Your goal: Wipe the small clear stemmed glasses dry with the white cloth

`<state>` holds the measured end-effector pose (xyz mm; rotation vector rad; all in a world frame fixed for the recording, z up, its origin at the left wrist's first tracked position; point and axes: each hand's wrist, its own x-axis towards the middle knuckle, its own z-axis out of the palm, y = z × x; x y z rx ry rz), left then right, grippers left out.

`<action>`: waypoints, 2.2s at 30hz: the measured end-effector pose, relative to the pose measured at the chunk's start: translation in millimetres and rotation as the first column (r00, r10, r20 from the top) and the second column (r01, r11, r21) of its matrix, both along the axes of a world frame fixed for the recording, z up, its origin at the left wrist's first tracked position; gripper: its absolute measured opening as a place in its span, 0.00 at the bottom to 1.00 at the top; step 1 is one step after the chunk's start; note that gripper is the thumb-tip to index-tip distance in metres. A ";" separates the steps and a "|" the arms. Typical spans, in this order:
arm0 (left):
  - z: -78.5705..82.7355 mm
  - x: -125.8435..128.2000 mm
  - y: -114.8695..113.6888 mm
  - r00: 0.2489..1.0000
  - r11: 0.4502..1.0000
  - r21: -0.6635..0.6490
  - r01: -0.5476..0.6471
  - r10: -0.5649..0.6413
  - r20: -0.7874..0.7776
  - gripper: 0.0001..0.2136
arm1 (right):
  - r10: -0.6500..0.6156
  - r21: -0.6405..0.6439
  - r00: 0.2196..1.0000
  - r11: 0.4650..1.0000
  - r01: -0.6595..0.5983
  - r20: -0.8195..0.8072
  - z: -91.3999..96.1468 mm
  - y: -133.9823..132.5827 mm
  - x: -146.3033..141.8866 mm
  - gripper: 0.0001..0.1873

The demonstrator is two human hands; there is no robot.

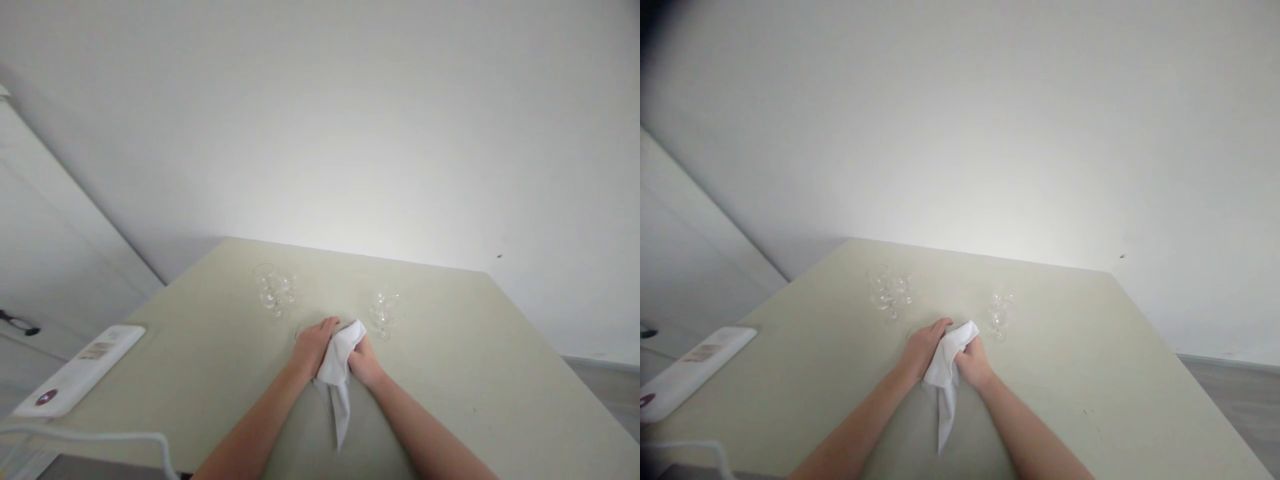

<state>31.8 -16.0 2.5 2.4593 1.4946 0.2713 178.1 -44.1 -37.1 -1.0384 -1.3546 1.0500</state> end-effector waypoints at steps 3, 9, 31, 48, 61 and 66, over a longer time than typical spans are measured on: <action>-2.0 -0.1 0.0 1.000 1.000 0.029 0.000 0.000 0.003 0.16 | -0.016 -0.016 1.000 1.000 0.016 0.007 -1.2 0.2 0.0 0.11; -2.3 0.5 0.2 1.000 0.999 0.036 -0.004 0.004 0.004 0.15 | -0.028 -0.021 1.000 0.999 0.027 -0.006 -4.7 0.7 -0.5 0.10; 5.3 0.8 -1.7 1.000 1.000 -0.029 -0.007 0.007 0.012 0.16 | -0.010 -0.019 1.000 1.000 0.010 -0.004 2.8 -1.3 -0.3 0.09; 4.2 1.3 -2.6 1.000 0.999 -0.041 -0.011 0.012 0.023 0.16 | -0.004 -0.013 1.000 1.000 0.004 0.007 0.1 0.2 0.1 0.09; -0.9 -1.6 -0.2 0.999 1.000 0.001 0.020 -0.020 0.033 0.16 | -0.003 -0.012 1.000 1.000 0.003 -0.009 -0.7 -0.8 0.3 0.11; 0.9 -1.9 -1.7 0.999 1.000 -0.007 0.024 -0.024 0.029 0.16 | -0.003 -0.021 1.000 1.000 0.003 -0.010 -2.3 -1.3 0.8 0.09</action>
